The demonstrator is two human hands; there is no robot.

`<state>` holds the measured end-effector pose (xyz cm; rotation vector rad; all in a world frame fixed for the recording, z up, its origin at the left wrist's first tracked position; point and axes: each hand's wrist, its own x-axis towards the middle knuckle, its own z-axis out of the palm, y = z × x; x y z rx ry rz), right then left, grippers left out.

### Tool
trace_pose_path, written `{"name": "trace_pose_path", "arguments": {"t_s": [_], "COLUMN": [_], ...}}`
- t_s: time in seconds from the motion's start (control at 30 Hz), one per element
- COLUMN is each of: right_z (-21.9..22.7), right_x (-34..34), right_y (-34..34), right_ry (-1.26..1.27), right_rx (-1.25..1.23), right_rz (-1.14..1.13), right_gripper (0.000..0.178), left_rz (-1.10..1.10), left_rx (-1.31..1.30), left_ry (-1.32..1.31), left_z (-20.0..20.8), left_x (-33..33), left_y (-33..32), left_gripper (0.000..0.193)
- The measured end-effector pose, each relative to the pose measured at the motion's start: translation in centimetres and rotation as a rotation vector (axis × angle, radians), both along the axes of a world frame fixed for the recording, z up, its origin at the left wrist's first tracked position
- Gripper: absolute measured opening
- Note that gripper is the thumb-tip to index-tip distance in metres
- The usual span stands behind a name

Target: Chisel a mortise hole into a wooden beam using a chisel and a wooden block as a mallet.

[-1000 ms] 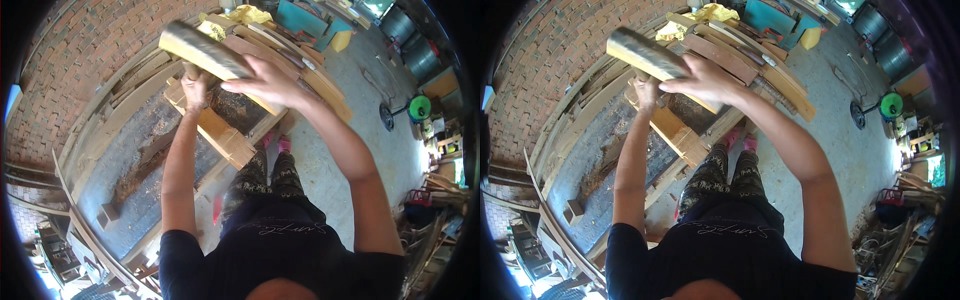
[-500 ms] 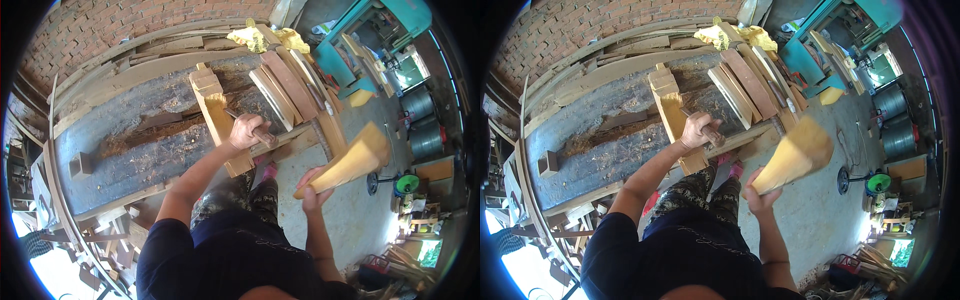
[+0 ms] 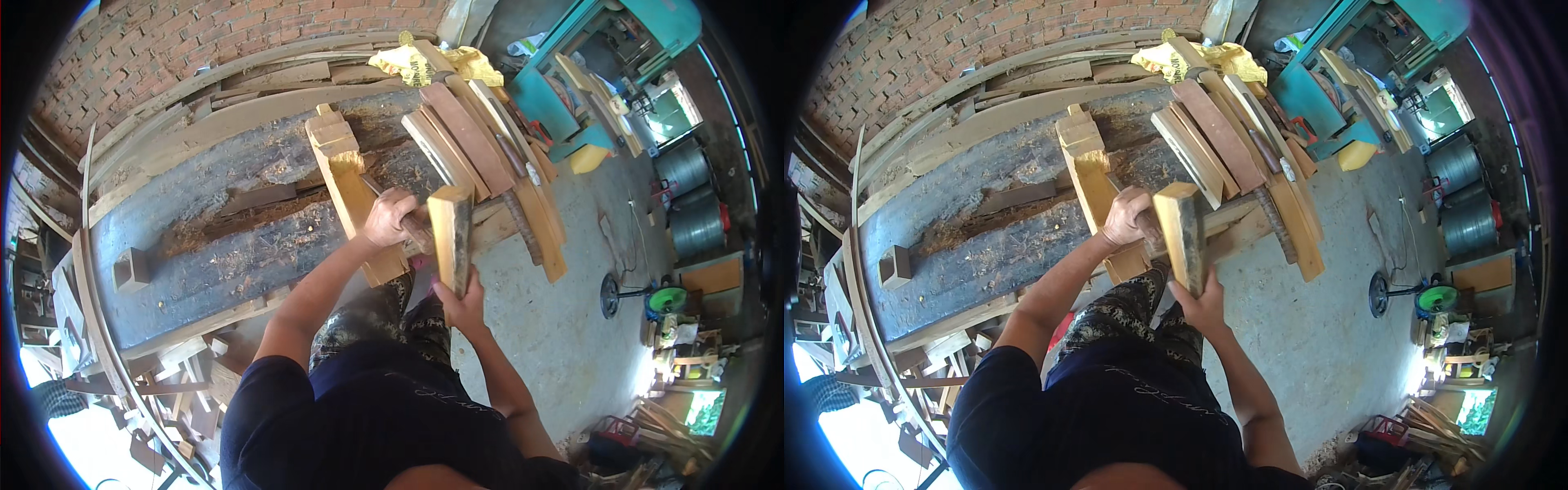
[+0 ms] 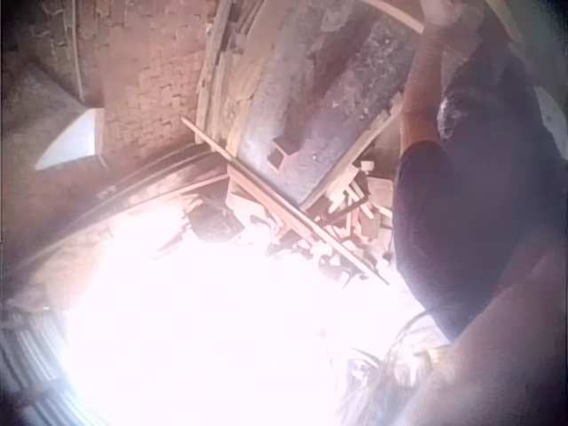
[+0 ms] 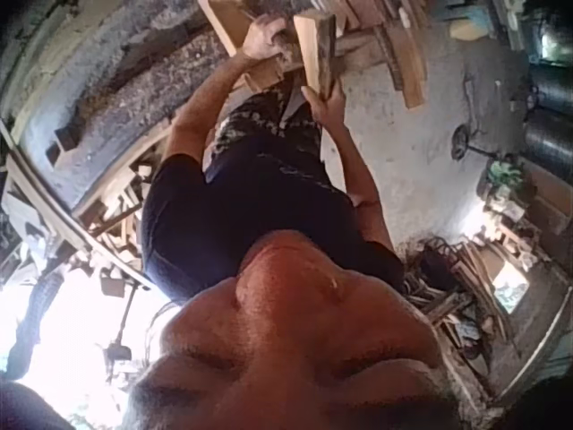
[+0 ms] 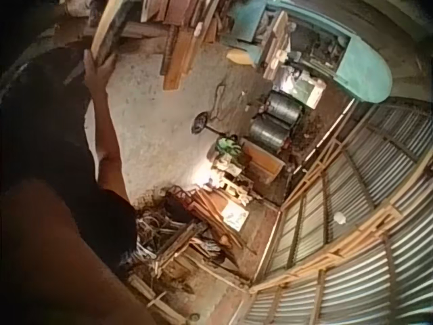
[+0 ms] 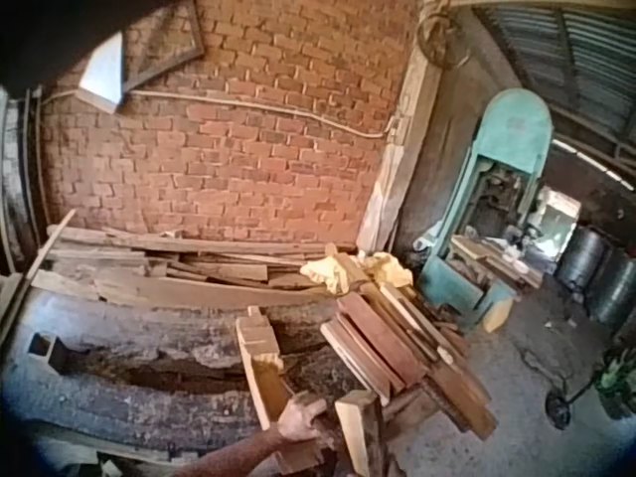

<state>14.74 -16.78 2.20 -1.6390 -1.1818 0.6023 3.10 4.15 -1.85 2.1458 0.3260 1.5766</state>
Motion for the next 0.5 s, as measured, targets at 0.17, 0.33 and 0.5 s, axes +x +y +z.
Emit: {"name": "trace_pose_path", "arguments": {"t_s": [0.17,0.33,0.5], "right_z": [3.5,-5.4,-4.3], "right_x": [-0.4,1.3,0.3], "right_y": [-1.4,-1.0,-2.4], "right_ry": [0.26,0.039,0.213], "right_rx": [0.335,-0.134,-0.021], "right_rz": [0.032,0.002,-0.079], "right_gripper": [0.028,0.056,0.038], "left_rz": [0.076,0.026,0.092], "left_rx": [-0.069,-0.058,0.006], "left_ry": [0.054,0.037,0.066], "left_z": [-0.9,0.3,-1.1], "left_x": [-0.8,-0.4,-2.1], "left_y": [0.2,-0.1,-0.4], "left_gripper": [0.029,0.029,0.024]}}
